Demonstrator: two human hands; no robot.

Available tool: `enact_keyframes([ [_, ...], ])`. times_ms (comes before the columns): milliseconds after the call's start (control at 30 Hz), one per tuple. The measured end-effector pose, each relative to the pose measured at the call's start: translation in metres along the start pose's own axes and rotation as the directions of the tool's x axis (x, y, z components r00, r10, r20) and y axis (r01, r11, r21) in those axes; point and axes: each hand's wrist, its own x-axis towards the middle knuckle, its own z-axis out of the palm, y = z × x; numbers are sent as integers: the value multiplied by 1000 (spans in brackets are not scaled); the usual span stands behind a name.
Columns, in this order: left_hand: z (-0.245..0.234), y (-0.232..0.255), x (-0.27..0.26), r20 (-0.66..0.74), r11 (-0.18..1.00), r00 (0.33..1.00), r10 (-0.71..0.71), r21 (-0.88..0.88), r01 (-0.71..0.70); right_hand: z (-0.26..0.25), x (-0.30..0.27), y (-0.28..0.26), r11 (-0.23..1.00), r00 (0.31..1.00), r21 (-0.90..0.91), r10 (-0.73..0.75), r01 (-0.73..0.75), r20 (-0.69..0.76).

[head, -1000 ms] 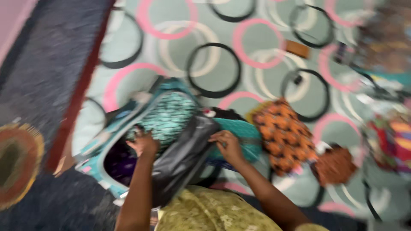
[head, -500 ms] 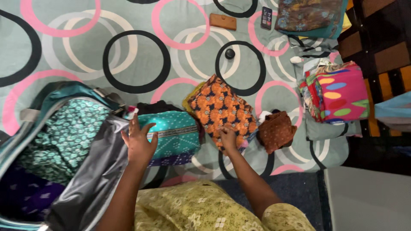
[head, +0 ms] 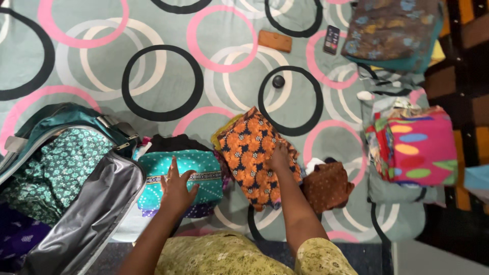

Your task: The person places clothes and small fabric items one at a time into a duffel bag on a bed.

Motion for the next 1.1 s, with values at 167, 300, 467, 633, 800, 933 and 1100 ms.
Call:
enact_keyframes([
  [167,10,5,12,41,998,998,-45,-38,46,-28,22,-1,990,963,-102,117,-95,241],
  [300,17,11,17,90,995,993,-74,-62,80,-38,24,3,998,970,-60,36,-22,242],
  [467,25,11,23,86,999,996,-35,-37,38,-49,-4,-3,1000,997,23,4,-6,76],
  [633,32,12,27,85,999,996,-22,-45,26,-34,-48,-24,979,914,-34,-198,199,-353],
  [800,37,13,26,76,999,997,5,-41,-2,-14,-67,-34,852,672,-265,-520,452,-527],
  [933,38,8,20,74,999,997,4,-51,-1,-9,-55,-26,866,716,-137,-479,481,-508],
  [1100,36,-3,7,75,999,997,-24,-45,27,-8,-30,-10,945,958,158,-281,285,-50],
])
